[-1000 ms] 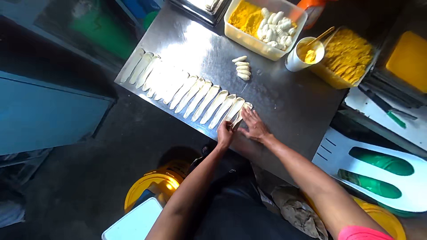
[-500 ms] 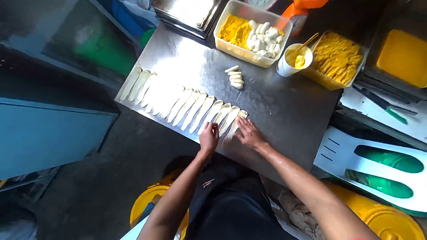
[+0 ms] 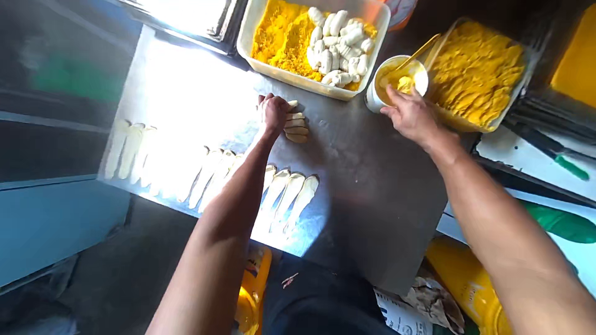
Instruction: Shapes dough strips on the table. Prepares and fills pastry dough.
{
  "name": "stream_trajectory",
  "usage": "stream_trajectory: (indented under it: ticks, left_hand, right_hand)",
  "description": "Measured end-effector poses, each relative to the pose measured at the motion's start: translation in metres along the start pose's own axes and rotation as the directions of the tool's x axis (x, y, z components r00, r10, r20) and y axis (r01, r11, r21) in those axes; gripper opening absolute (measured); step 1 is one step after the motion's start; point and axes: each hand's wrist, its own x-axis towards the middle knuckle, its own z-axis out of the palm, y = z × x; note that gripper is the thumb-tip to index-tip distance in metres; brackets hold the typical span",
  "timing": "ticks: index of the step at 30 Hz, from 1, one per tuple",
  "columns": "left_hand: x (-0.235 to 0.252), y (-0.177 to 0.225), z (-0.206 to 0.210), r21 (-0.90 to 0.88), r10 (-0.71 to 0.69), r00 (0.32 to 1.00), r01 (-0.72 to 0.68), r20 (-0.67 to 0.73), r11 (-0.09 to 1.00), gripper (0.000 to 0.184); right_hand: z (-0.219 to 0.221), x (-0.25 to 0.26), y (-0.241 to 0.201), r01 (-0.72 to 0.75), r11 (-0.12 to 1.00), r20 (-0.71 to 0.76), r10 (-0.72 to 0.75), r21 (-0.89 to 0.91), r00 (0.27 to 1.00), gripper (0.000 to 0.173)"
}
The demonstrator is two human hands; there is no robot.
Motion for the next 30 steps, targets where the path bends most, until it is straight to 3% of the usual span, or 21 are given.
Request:
stream_trajectory:
  ticks: [2,4,6,9,11,14,17,19,21,24,27,30]
  left_hand:
    - [-0.002,0.001,-0.003,-0.121,-0.034,0.999,0.029,-0.041,0.992,0.023]
    - [-0.021,0.003,-0.018,-0.365,-0.111,0.986,0.059,-0.123,0.929,0.029]
    - [-0.053,-0.001,-0.028,-0.633,-0.228,0.957,0.065,-0.180,0.772,0.033]
    - [-0.128,0.000,-0.040,-0.820,-0.299,0.952,0.116,-0.070,0.560,0.039]
    - [-0.175,-0.004,-0.039,-0.827,-0.264,0.964,0.158,0.012,0.539,0.039]
    - [-0.239,-0.005,-0.031,-0.766,-0.250,0.965,0.217,0.076,0.605,0.042]
    - [-0.290,-0.005,-0.024,-0.703,-0.302,0.950,0.265,0.076,0.660,0.039]
    - [-0.317,-0.004,-0.020,-0.724,-0.316,0.944,0.286,0.100,0.627,0.035]
    - [-0.334,0.000,-0.012,-0.801,-0.337,0.922,0.346,0.192,0.489,0.034]
    - [-0.339,0.028,-0.010,-0.885,-0.304,0.888,0.416,0.346,0.210,0.032]
    - [-0.334,0.070,-0.018,-0.903,-0.229,0.883,0.429,0.411,0.036,0.031]
    - [-0.324,0.086,0.003,-0.882,-0.244,0.848,0.462,0.471,-0.097,0.031]
  right_hand:
    - [0.000,0.010,0.001,-0.031,0.999,0.086,0.032,-0.012,0.996,0.039]
    - [-0.006,0.014,-0.001,-0.074,0.997,0.162,0.073,0.000,0.984,0.032]
    - [-0.010,0.014,-0.001,-0.105,0.994,0.209,0.100,0.016,0.973,0.029]
    - [-0.012,0.010,-0.007,-0.146,0.989,0.234,0.138,0.017,0.962,0.029]
    - [-0.014,0.013,-0.012,-0.163,0.987,0.231,0.158,0.006,0.960,0.031]
    - [-0.012,0.013,-0.023,-0.257,0.964,0.150,0.245,0.068,0.958,0.036]
    - [0.007,-0.015,-0.060,-0.286,0.933,-0.188,0.327,0.218,0.926,0.034]
    - [0.021,-0.052,-0.096,-0.160,0.947,-0.391,0.264,0.278,0.882,0.036]
    - [0.044,-0.108,-0.131,-0.027,0.964,-0.452,0.149,0.265,0.879,0.042]
    - [0.091,-0.190,-0.161,0.064,0.957,-0.343,0.039,0.284,0.939,0.041]
    - [0.115,-0.225,-0.161,0.062,0.932,-0.308,0.055,0.357,0.950,0.035]
    - [0.114,-0.242,-0.162,0.030,0.909,-0.288,0.100,0.415,0.953,0.032]
